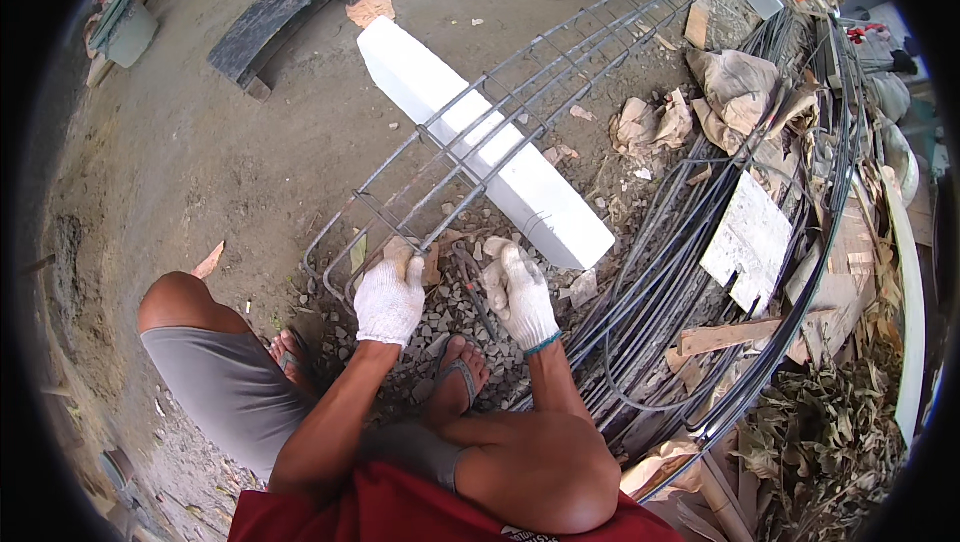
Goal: The person sits on the ground and uses pliers to twist wire ties around the intersections of a rebar cage. They repeatedly pick up wire ties, wrap them around the rebar grid, and twist them tight to secure the structure.
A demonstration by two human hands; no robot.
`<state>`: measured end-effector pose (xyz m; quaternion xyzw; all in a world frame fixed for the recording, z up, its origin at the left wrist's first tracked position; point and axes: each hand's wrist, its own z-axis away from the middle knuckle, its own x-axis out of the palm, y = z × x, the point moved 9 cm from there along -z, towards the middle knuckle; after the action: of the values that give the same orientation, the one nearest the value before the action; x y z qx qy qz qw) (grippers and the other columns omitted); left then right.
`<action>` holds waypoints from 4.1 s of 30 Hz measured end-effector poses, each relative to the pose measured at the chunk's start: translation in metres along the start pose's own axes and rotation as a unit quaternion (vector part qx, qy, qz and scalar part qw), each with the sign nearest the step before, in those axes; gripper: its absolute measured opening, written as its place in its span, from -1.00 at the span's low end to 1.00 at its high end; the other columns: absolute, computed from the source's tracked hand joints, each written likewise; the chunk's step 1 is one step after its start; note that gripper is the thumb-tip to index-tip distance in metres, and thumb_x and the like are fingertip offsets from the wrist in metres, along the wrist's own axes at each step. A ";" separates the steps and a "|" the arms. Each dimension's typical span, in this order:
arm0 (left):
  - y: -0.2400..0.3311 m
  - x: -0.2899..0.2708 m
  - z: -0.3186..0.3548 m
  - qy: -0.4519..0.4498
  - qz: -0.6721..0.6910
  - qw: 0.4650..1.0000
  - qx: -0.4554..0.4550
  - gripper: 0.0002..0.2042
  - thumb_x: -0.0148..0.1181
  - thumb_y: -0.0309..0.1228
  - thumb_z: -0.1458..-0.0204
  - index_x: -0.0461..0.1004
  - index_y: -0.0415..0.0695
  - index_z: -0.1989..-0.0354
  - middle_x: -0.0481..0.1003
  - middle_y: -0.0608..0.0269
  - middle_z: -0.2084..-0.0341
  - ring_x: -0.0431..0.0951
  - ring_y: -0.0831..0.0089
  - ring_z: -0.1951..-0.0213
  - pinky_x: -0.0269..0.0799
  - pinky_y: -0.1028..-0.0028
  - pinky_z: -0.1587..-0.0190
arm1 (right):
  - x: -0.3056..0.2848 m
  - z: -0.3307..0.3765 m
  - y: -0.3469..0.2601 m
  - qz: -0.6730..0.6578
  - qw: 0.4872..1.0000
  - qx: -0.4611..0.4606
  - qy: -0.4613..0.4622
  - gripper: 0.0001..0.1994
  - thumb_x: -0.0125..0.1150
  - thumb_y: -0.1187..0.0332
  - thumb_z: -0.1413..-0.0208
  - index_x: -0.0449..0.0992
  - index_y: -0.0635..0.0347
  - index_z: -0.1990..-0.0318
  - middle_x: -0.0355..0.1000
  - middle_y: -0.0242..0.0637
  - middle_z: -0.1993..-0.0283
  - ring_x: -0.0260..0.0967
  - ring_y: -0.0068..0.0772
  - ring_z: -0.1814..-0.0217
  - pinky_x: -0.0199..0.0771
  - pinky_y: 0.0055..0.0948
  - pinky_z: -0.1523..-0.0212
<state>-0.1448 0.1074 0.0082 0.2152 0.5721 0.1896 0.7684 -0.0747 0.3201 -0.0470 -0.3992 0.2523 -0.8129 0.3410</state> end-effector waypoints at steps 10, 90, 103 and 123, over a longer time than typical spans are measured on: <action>-0.003 -0.011 0.003 0.049 0.109 0.992 0.029 -0.57 0.04 -0.02 -0.37 0.68 -0.14 0.07 0.65 -0.21 0.29 0.64 -0.27 0.14 0.53 -0.08 0.05 | 0.009 0.036 -0.148 0.337 0.909 -0.221 0.105 -0.57 0.04 0.07 -0.57 0.53 0.26 -0.24 0.55 -0.40 0.37 0.36 -0.64 0.57 0.51 -0.51 0.44; -0.013 0.009 -0.014 -0.004 0.219 0.974 -0.065 -0.71 0.37 -0.34 -0.22 0.70 -0.32 0.02 0.73 -0.03 0.28 0.72 0.26 0.24 0.56 0.35 0.14 | 0.090 -0.020 -0.037 0.485 0.866 -0.090 -0.077 -0.67 0.32 0.09 -0.26 0.76 0.17 0.13 0.70 -0.02 0.16 0.67 0.02 0.08 0.60 -0.17 -0.01; -0.016 0.000 -0.010 0.059 0.206 0.976 -0.035 -0.73 0.40 -0.23 -0.15 0.72 -0.20 0.20 0.65 -0.19 0.32 0.64 -0.24 0.18 0.56 0.09 0.15 | 0.083 -0.013 0.002 0.381 0.917 0.080 -0.089 -0.60 0.20 0.13 -0.43 0.65 0.19 -0.22 0.45 -0.42 0.46 0.30 -0.61 0.57 0.31 -0.49 0.57; -0.023 0.008 -0.017 -0.009 0.251 0.966 -0.057 -0.70 0.26 -0.20 -0.30 0.66 -0.25 0.17 0.66 -0.10 0.35 0.59 0.01 0.26 0.51 0.20 0.15 | 0.110 -0.010 -0.031 0.676 0.701 -0.217 -0.072 -0.69 0.18 0.05 -0.34 0.73 -0.05 0.01 0.67 -0.14 0.05 0.62 0.11 -0.02 0.64 -0.05 -0.01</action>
<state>-0.1578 0.0939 -0.0150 0.3095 0.4807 0.4070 0.7124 -0.1431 0.2581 0.0208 -0.2416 0.5982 -0.2555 0.7201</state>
